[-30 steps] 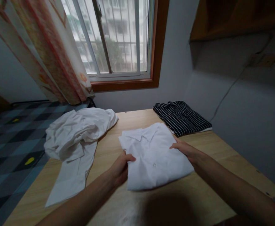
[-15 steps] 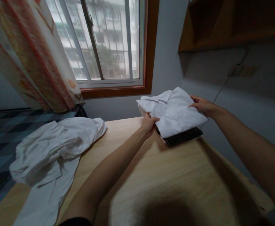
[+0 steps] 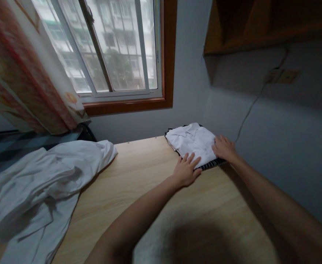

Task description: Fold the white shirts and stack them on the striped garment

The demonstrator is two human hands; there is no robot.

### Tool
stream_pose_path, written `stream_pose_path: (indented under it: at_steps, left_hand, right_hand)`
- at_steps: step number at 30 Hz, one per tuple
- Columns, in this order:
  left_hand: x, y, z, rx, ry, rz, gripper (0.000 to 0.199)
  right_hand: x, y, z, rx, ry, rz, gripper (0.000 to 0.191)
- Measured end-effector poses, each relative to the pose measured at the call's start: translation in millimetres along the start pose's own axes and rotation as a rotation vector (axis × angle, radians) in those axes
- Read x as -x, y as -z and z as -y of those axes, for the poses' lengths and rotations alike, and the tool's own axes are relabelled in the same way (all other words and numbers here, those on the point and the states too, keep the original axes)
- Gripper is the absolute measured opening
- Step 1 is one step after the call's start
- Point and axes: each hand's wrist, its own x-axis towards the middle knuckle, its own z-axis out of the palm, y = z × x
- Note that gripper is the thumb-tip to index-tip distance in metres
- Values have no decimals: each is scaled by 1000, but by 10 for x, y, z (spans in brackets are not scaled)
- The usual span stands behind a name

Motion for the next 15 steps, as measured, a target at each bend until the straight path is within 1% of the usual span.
stream_pose_path:
  at_steps: [2,4,5,8,10,12,13,15]
  left_hand:
    - [-10,-37,-34,-48,3,66,59]
    - [-3,-35,-34,-73,3,95,63]
    - [17,-12,-24,-77,-1,114,65]
    - [177,146,30,-85,-24,202,66]
    - [378,303,88,-118,-48,237,64]
    - [647,485,176,-182,-59,231,62]
    - [803,585,235,-222,-47,216,61]
    - [1145,812,385,-312,37,159,59]
  right_hand:
    - [31,-29,237,18,42,-10,57]
    - [91,-117,454,-12,86,44,57]
    - [126,-174,533,-18,83,66,57]
    - [211,-321,622,-22,47,75,58]
    - [237,-363,597,-33,37,63,59]
    - [246,-370,558,-42,37,47,59]
    - [250,-370,543,-45,36,36,59]
    - [266,-381,524,-51,37,10,58]
